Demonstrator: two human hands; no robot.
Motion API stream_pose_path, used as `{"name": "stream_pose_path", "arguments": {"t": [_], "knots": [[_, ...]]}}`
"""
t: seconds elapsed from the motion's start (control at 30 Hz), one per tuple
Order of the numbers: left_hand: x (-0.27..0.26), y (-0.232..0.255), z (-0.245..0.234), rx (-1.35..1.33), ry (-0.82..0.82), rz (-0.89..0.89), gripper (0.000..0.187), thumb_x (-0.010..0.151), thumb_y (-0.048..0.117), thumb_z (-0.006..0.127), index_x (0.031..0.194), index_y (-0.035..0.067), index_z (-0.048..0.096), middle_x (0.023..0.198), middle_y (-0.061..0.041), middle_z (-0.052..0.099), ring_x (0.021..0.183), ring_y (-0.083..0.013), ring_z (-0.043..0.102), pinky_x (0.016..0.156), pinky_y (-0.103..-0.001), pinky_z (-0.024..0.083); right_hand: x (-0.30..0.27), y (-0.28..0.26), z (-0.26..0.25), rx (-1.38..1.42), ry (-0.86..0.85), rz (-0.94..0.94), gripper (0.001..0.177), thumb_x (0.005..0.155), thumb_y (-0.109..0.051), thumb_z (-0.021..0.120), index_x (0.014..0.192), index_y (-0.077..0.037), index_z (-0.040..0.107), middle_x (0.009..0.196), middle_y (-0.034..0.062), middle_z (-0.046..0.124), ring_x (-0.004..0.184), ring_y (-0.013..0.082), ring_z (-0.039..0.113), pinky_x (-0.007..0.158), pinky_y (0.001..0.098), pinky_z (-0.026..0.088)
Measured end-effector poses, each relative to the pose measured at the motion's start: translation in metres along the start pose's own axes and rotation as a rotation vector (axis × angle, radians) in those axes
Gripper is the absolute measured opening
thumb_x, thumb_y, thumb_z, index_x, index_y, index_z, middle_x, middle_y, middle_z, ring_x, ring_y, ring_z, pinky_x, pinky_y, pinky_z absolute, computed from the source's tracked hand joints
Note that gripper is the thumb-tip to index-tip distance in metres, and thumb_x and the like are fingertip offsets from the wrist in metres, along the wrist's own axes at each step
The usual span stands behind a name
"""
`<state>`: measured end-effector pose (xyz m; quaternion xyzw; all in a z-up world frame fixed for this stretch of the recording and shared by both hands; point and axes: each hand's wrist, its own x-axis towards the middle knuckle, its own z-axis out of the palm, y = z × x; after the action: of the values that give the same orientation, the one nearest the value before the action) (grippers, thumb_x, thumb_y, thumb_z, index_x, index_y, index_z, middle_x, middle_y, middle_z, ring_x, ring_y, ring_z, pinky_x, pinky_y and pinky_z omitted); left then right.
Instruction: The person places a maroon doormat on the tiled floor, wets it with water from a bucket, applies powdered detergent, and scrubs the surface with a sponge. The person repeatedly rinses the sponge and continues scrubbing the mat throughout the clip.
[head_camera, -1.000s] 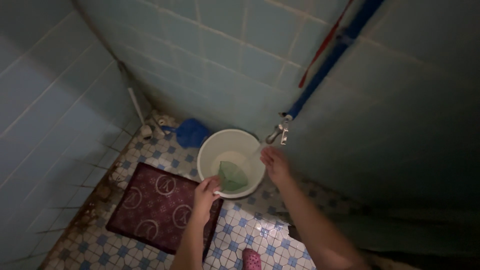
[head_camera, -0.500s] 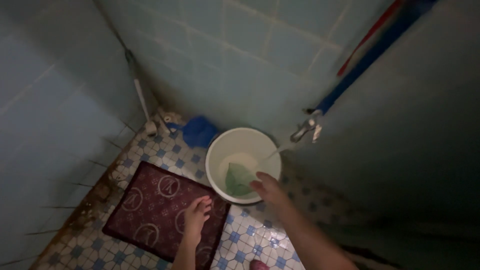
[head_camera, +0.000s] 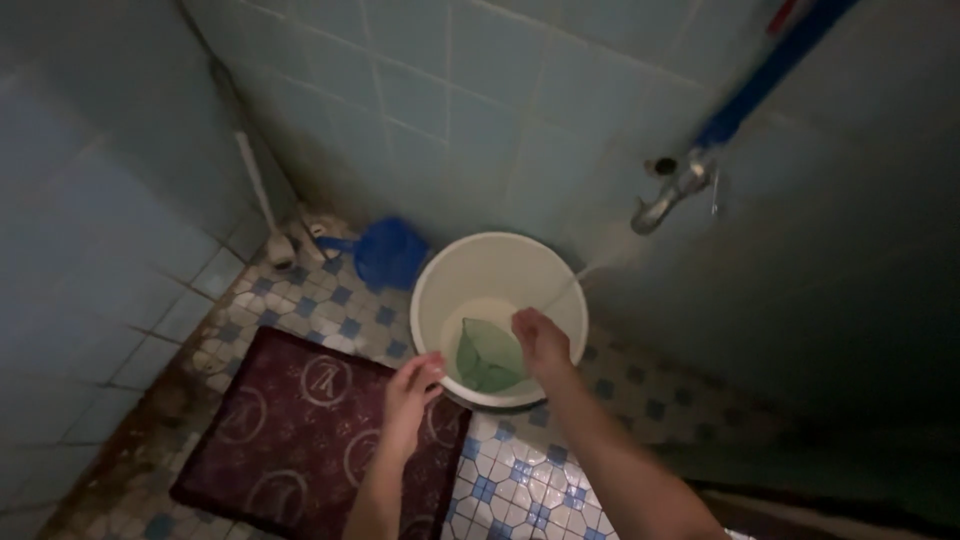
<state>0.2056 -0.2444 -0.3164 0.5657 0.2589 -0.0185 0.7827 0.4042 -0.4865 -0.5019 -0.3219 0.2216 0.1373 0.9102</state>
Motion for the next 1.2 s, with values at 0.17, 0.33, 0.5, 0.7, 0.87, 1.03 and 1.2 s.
{"name": "stream_pose_path", "arguments": {"t": [0.17,0.33,0.5,0.7,0.87,1.03,1.2], "knots": [[0.043,-0.022,0.013,0.051,-0.066,0.168,0.032,0.099,0.019,0.059,0.125,0.002,0.069,0.120,-0.007,0.073,0.108,-0.0175,0.070,0.087,-0.031,0.054,-0.015,-0.003,0.014,-0.103,0.057,0.031,0.027,0.099,-0.012,0.063,0.117,0.008,0.065,0.104,0.0174,0.072,0.097,0.0315,0.071,0.089,0.0423,0.060],[0.084,-0.051,0.006,0.266,-0.093,0.353,0.027,0.096,0.009,0.059,0.118,0.002,0.073,0.110,-0.010,0.078,0.094,-0.0189,0.069,0.076,-0.031,0.053,-0.012,0.006,0.019,-0.266,0.087,0.176,0.032,0.098,-0.012,0.065,0.120,0.011,0.061,0.099,0.0205,0.069,0.086,0.0327,0.069,0.074,0.0437,0.062],[0.107,-0.059,-0.006,0.438,-0.143,0.318,0.023,0.102,0.016,0.059,0.117,0.006,0.073,0.100,-0.009,0.075,0.090,-0.0160,0.071,0.074,-0.032,0.060,-0.014,0.019,0.038,-0.388,0.309,0.223,0.033,0.100,-0.015,0.067,0.124,0.004,0.056,0.087,0.0165,0.062,0.071,0.0279,0.057,0.060,0.0432,0.054],[0.124,-0.058,-0.013,0.393,-0.174,0.343,0.022,0.100,0.015,0.061,0.117,0.005,0.069,0.104,-0.006,0.073,0.088,-0.0155,0.075,0.064,-0.031,0.067,0.041,0.044,-0.004,-0.364,0.227,0.195,0.030,0.096,-0.015,0.067,0.121,0.002,0.062,0.085,0.0162,0.059,0.068,0.0282,0.058,0.066,0.0483,0.054],[0.131,-0.065,-0.015,0.314,-0.201,0.307,0.024,0.099,0.015,0.060,0.118,0.004,0.069,0.106,-0.007,0.073,0.088,-0.0173,0.074,0.059,-0.032,0.064,-0.018,0.043,0.044,-0.788,0.179,0.411,0.040,0.093,-0.020,0.073,0.128,-0.003,0.061,0.101,0.0174,0.058,0.079,0.0297,0.058,0.083,0.0547,0.055],[0.119,-0.051,-0.009,0.397,-0.184,0.349,0.023,0.100,0.018,0.061,0.116,0.004,0.071,0.104,-0.007,0.075,0.088,-0.0161,0.075,0.059,-0.031,0.065,-0.018,0.049,0.051,-1.230,0.002,0.424,0.055,0.086,-0.020,0.079,0.132,0.004,0.062,0.126,0.0257,0.062,0.093,0.0345,0.065,0.080,0.0481,0.059],[0.111,-0.043,-0.005,0.406,-0.171,0.420,0.025,0.099,0.017,0.060,0.116,0.001,0.071,0.104,-0.008,0.076,0.087,-0.0161,0.077,0.057,-0.031,0.064,-0.010,0.043,0.045,-1.147,0.109,0.505,0.046,0.084,-0.005,0.079,0.125,0.009,0.061,0.126,0.0258,0.060,0.097,0.0345,0.069,0.073,0.0411,0.065]]}}
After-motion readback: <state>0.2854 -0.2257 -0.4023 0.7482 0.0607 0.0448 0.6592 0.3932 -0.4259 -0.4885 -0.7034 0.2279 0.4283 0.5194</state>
